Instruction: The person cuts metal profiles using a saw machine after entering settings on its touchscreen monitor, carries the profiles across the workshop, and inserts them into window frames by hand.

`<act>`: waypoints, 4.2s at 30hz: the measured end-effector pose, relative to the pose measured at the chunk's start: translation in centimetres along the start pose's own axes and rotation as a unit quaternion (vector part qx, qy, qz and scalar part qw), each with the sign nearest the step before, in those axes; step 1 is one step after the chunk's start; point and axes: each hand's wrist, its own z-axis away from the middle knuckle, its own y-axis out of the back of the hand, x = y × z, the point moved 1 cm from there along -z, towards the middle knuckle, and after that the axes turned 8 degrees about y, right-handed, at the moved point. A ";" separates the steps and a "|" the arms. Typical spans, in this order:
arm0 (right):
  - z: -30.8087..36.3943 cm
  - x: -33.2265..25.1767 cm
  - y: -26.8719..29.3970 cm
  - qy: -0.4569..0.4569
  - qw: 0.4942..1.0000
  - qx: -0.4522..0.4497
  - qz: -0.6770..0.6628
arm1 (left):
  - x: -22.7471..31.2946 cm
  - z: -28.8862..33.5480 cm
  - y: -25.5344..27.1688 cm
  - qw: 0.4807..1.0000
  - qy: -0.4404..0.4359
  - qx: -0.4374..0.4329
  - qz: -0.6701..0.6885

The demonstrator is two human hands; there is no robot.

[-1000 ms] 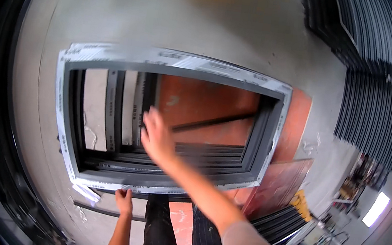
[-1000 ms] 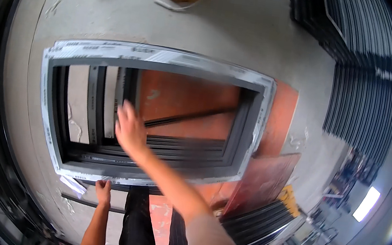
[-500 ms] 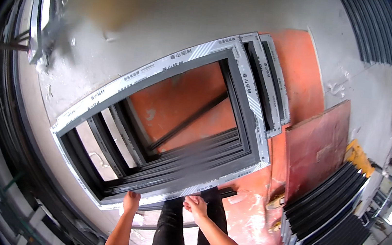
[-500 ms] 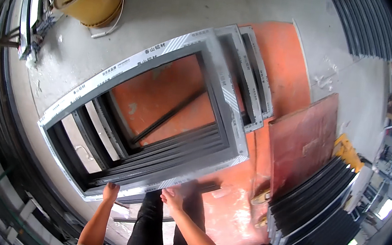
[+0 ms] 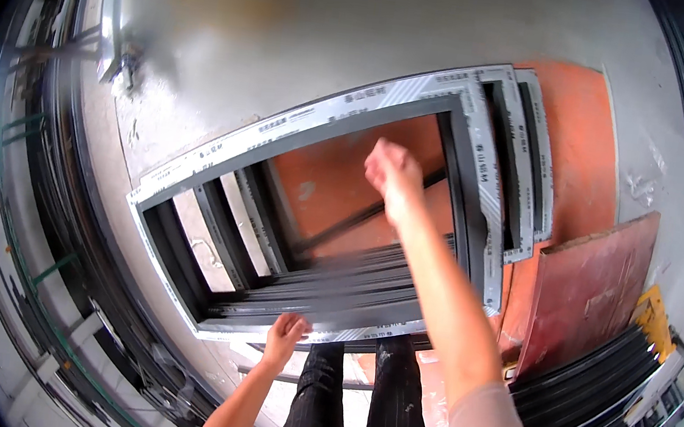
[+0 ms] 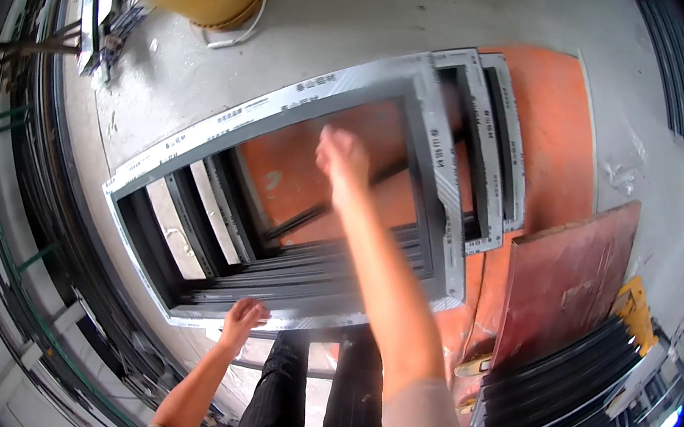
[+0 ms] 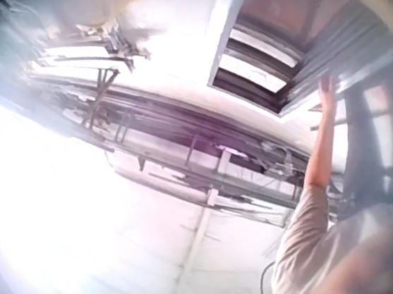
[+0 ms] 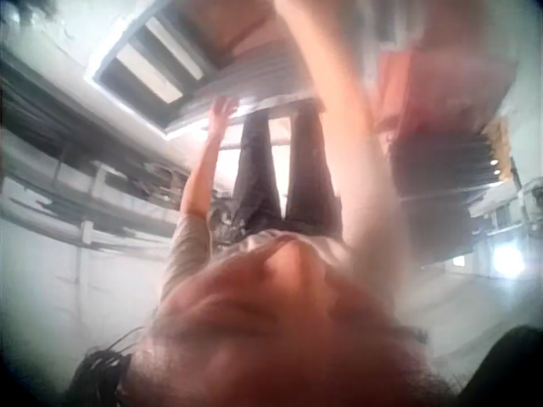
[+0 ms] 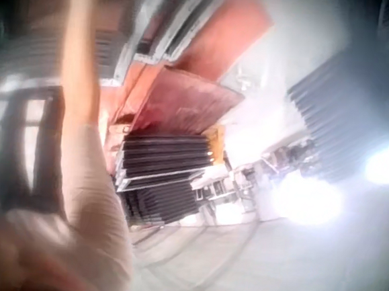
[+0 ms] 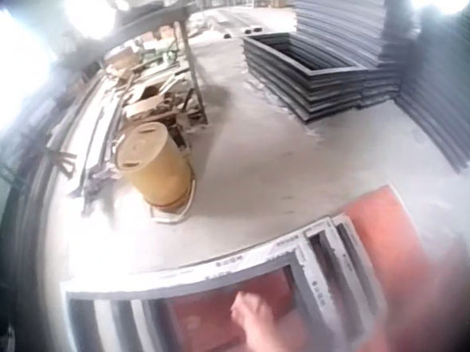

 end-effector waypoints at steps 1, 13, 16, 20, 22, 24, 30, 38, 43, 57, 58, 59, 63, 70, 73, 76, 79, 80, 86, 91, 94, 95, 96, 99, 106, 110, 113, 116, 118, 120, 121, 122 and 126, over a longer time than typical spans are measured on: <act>-2.7 -0.8 -1.2 -0.014 0.999 0.010 -0.027 | 0.0 -1.4 0.7 1.000 -0.027 -0.005 0.011; -8.6 -0.2 0.5 0.026 0.996 -0.051 -0.070 | 25.6 -22.1 1.0 0.892 -0.056 -0.031 0.447; -8.5 -0.1 0.4 0.032 0.995 -0.050 -0.075 | 25.1 -22.6 1.6 0.871 -0.064 -0.090 0.478; -8.3 -0.9 0.6 0.042 0.998 -0.036 -0.032 | 24.8 -22.7 0.6 0.869 -0.071 -0.077 0.483; -7.0 -1.5 -0.5 0.045 0.999 -0.014 0.013 | 24.6 -22.3 0.8 0.862 -0.059 -0.084 0.496; -3.5 -3.2 -4.0 -0.032 0.946 -0.001 0.324 | 25.1 -22.0 2.1 0.858 -0.057 -0.077 0.505; -4.7 -5.8 -10.3 0.720 0.482 -0.020 0.499 | 25.0 -21.6 0.9 0.865 -0.059 -0.088 0.490; -9.4 1.6 -7.6 0.621 0.370 -0.090 0.685 | 24.0 -23.2 -0.6 0.808 -0.084 -0.129 0.568; -5.1 1.0 -7.2 0.577 0.387 -0.159 0.702 | 23.3 -22.0 -0.5 0.791 -0.109 -0.131 0.588; 20.8 -0.7 6.9 0.119 0.431 -0.422 0.788 | 0.7 1.1 6.4 0.859 0.016 0.034 0.511; 23.2 -1.7 8.1 0.050 0.402 -0.413 0.816 | -1.3 2.8 6.8 0.864 0.039 0.064 0.499; 25.7 -2.2 10.5 0.047 0.371 -0.431 0.821 | -3.1 4.3 7.1 0.867 0.061 0.094 0.485; 32.9 -1.4 5.2 0.031 0.377 -0.510 0.773 | -14.5 11.9 8.7 0.851 0.089 0.013 0.518; 34.5 6.3 2.0 -0.032 0.356 -0.550 0.755 | -17.1 24.0 -3.6 0.963 0.098 0.246 0.052; 36.6 8.8 3.0 -0.042 0.304 -0.542 0.782 | -16.8 26.4 -6.9 0.947 0.078 0.310 0.016; 37.4 11.7 5.6 -0.031 0.268 -0.541 0.796 | -16.6 28.2 -8.1 0.947 0.121 0.294 0.039; 38.6 14.8 8.7 -0.044 0.244 -0.537 0.807 | -22.3 29.5 -11.6 0.937 0.170 0.304 0.021; 38.7 15.9 10.2 -0.042 0.261 -0.525 0.809 | -24.2 29.9 -13.1 0.935 0.184 0.303 0.015; 37.9 20.6 19.2 -0.084 0.191 -0.470 0.858 | -36.3 32.6 -24.0 0.922 0.350 0.164 0.011; 41.4 20.6 23.5 -0.027 0.075 -0.493 0.866 | -41.6 34.4 -25.3 0.917 0.346 0.198 0.033; 44.1 20.7 26.0 -0.050 0.043 -0.521 0.851 | -45.7 35.1 -25.1 0.909 0.333 0.227 0.102; 45.0 21.2 27.0 -0.078 0.038 -0.522 0.849 | -47.4 35.1 -25.1 0.904 0.334 0.224 0.146; 46.1 22.0 27.6 -0.050 0.042 -0.523 0.850 | -48.7 34.8 -24.7 0.900 0.327 0.229 0.174; 48.9 25.7 29.5 -0.036 0.003 -0.553 0.833 | -51.9 33.9 -24.5 0.900 0.335 0.191 0.203; 58.1 31.2 32.6 0.010 -0.050 -0.601 0.797 | -57.3 36.0 -25.2 0.876 0.315 0.218 0.293; 59.9 29.2 34.6 0.018 -0.102 -0.656 0.748 | -58.3 36.1 -25.8 0.852 0.307 0.204 0.372; 65.4 27.4 33.7 -0.029 -0.149 -0.675 0.722 | -58.5 36.7 -27.5 0.833 0.348 0.200 0.381; 65.4 26.3 30.4 -0.012 -0.143 -0.730 0.668 | -57.1 37.7 -26.7 0.822 0.346 0.186 0.412; 66.2 26.0 28.1 -0.057 -0.112 -0.742 0.659 | -56.5 38.5 -27.7 0.796 0.356 0.192 0.450; 66.3 25.8 24.6 -0.066 -0.123 -0.728 0.671 | -55.6 40.2 -29.1 0.759 0.336 0.175 0.530; 66.3 26.2 22.5 -0.077 -0.130 -0.703 0.695 | -55.0 40.5 -30.4 0.736 0.352 0.194 0.545; 63.9 26.4 19.9 -0.067 -0.100 -0.719 0.684 | -54.2 39.4 -31.7 0.714 0.316 0.213 0.587; 63.5 25.7 9.7 -0.138 0.007 -0.667 0.732 | -51.1 36.3 -42.0 0.618 0.232 0.276 0.699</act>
